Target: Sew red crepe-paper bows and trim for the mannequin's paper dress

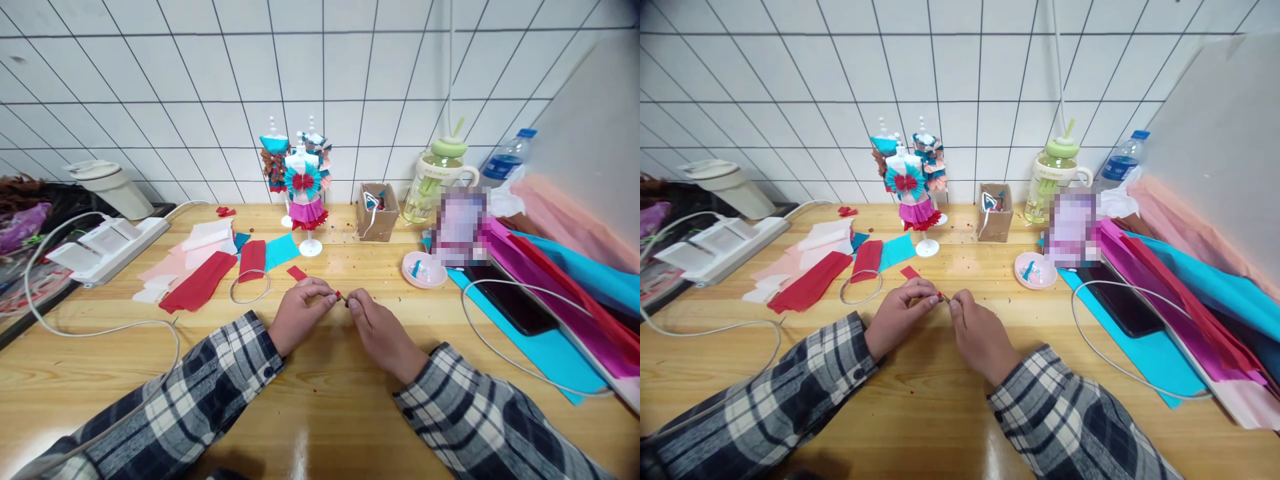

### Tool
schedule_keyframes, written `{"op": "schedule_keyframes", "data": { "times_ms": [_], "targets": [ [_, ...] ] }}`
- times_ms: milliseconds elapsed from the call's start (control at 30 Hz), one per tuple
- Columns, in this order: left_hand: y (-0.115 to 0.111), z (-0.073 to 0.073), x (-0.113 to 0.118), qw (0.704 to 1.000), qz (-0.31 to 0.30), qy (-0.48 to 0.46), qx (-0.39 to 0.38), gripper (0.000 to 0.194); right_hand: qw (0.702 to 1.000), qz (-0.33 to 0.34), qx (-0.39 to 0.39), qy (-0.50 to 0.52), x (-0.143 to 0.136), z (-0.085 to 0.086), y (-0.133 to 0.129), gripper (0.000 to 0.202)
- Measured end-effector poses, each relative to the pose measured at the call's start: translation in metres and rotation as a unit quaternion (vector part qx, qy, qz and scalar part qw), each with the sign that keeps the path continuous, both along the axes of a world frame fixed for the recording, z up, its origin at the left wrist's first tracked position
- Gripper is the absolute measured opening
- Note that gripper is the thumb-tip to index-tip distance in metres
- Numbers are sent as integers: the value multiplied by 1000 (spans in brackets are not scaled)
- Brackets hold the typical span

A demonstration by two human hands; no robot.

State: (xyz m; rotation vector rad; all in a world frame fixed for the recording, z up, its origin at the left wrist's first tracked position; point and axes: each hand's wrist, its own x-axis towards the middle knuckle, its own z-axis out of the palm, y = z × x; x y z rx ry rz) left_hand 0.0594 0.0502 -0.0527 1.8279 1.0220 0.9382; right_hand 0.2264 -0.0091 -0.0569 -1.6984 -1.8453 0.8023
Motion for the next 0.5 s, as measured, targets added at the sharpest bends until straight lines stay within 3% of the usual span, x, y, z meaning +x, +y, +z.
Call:
{"op": "schedule_keyframes", "data": {
  "times_ms": [500],
  "targets": [
    [-1,1,-1,999,12,33,35,12,999,20,-3,-24,0,2,0,25]
  ]
}}
